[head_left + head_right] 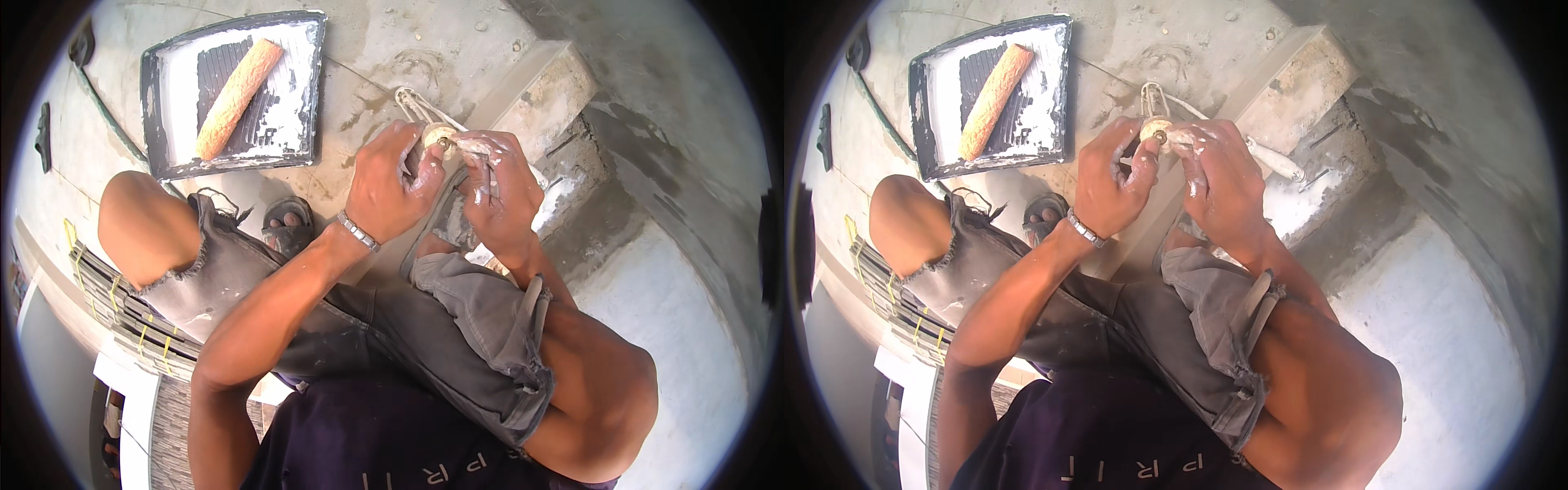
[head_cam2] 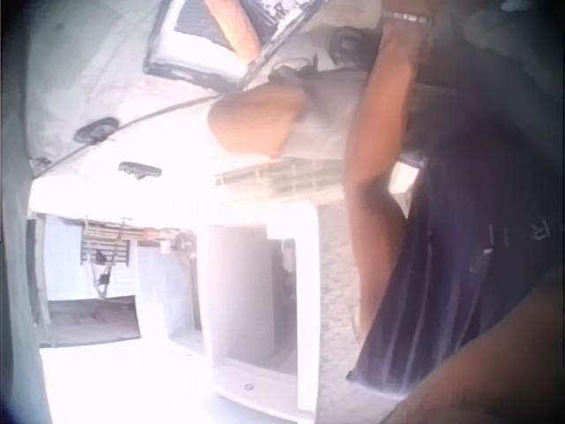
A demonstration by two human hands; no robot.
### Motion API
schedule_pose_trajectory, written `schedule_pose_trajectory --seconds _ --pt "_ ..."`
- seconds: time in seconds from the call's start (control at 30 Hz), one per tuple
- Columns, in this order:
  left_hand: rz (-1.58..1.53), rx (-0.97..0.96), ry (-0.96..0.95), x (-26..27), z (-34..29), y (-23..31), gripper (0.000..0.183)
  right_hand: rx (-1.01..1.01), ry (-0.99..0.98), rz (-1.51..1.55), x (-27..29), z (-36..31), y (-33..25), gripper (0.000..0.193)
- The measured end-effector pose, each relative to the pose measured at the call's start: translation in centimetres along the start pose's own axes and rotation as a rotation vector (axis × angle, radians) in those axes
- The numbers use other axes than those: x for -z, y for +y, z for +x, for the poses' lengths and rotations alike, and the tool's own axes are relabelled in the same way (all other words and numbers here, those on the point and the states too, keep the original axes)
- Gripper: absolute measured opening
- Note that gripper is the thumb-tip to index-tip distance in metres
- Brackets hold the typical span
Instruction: The person assembles a paint roller by attaching the roller sleeve to the metal cage and then inserting the handle. They repeatedly adjust the connection point to ensure it is secure.
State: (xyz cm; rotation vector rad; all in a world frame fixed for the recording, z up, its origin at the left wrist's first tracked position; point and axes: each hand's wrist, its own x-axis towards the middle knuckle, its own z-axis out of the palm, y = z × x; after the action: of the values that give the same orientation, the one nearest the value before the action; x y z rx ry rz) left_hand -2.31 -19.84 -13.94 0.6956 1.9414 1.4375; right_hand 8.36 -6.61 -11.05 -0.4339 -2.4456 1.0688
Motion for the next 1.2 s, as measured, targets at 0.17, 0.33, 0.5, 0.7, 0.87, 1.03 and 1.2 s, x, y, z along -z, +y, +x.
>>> schedule_pose_trajectory --seconds 0.17,0.33,0.5,0.7,0.87,1.03,1.2 --pt "-0.088 0.112 -0.005 -0.2 2.8 0.1 0.023 -0.280 0.064 0.183 0.4 0.5 0.8 0.014" --pt "-0.032 0.219 -0.043 0.3 3.6 1.4 0.026 -0.313 0.036 0.190 0.7 0.8 0.0 0.014" --pt "-0.017 0.382 -0.163 1.6 4.7 2.9 0.030 -0.054 0.100 0.103 0.0 1.2 1.4 0.014" --pt "-0.041 0.509 -0.302 3.1 6.0 3.1 0.035 -0.004 0.103 0.102 0.5 1.6 1.8 0.014" --pt "-0.051 0.513 -0.418 4.1 6.7 3.5 0.046 -0.038 0.075 0.094 0.9 1.3 2.1 0.016" --pt "-0.093 0.566 -0.501 4.5 7.3 3.1 0.042 -0.080 0.078 0.094 1.1 1.4 2.0 0.017" --pt "-0.149 0.493 -0.528 4.1 7.1 2.9 0.038 0.054 0.162 0.071 0.7 1.3 3.0 0.024"
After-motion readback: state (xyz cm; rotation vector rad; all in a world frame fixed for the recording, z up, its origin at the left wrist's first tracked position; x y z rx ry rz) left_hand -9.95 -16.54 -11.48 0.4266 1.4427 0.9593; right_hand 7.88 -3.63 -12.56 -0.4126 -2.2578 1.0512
